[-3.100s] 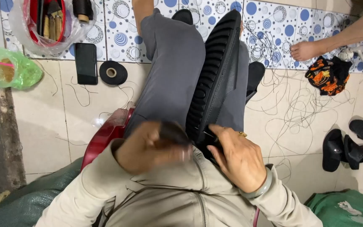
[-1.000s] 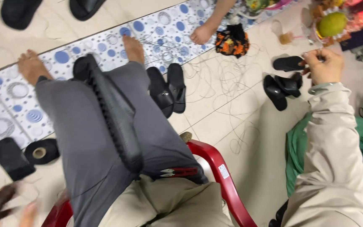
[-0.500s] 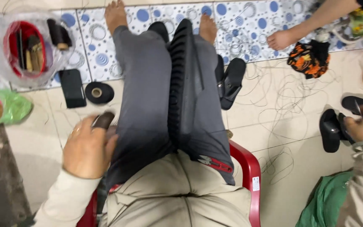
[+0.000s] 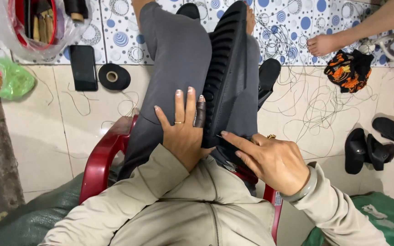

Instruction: Hand-sewing the sole of a sandal to the upper part using a needle and thread.

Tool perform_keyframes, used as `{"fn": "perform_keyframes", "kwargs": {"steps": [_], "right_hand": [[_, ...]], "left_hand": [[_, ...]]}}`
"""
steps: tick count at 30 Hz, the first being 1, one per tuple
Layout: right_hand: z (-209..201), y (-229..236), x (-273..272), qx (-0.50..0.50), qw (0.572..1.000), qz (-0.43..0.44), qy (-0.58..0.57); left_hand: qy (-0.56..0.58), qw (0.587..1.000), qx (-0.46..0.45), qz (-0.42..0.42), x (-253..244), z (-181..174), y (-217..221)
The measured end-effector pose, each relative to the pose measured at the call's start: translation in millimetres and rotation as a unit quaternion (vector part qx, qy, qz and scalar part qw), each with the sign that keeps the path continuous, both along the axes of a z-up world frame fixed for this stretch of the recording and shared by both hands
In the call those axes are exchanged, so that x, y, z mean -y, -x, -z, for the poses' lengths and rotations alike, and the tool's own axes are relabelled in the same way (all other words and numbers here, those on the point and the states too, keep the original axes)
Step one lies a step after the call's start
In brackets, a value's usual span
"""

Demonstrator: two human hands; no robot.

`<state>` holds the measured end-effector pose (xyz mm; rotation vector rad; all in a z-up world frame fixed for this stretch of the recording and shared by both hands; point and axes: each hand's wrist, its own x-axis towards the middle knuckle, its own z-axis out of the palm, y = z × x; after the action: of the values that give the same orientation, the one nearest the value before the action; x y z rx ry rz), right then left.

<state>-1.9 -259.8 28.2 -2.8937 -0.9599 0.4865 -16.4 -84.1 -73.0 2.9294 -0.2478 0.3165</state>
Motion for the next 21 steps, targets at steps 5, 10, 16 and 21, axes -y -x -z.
{"fn": "perform_keyframes", "kwargs": {"steps": [5,10,16,21], "right_hand": [[5.6,-4.1,-1.6,-0.012,1.0,-0.008,0.021],[2.6,-4.3,-4.9,-0.032,0.999,-0.006,0.042],[-2.9,0.4,-21.0,0.133,0.974,-0.069,0.168],[20.8,-14.3,-14.4,-0.108,0.991,0.033,-0.068]], "left_hand": [[-0.07,0.995,-0.068,0.02,-0.9,0.7,1.6],[-0.089,0.992,-0.088,0.016,0.8,-1.9,0.7],[-0.076,0.99,-0.119,0.026,4.6,0.5,2.6],[0.023,0.989,-0.136,0.061,-0.7,8.1,4.5]]}}
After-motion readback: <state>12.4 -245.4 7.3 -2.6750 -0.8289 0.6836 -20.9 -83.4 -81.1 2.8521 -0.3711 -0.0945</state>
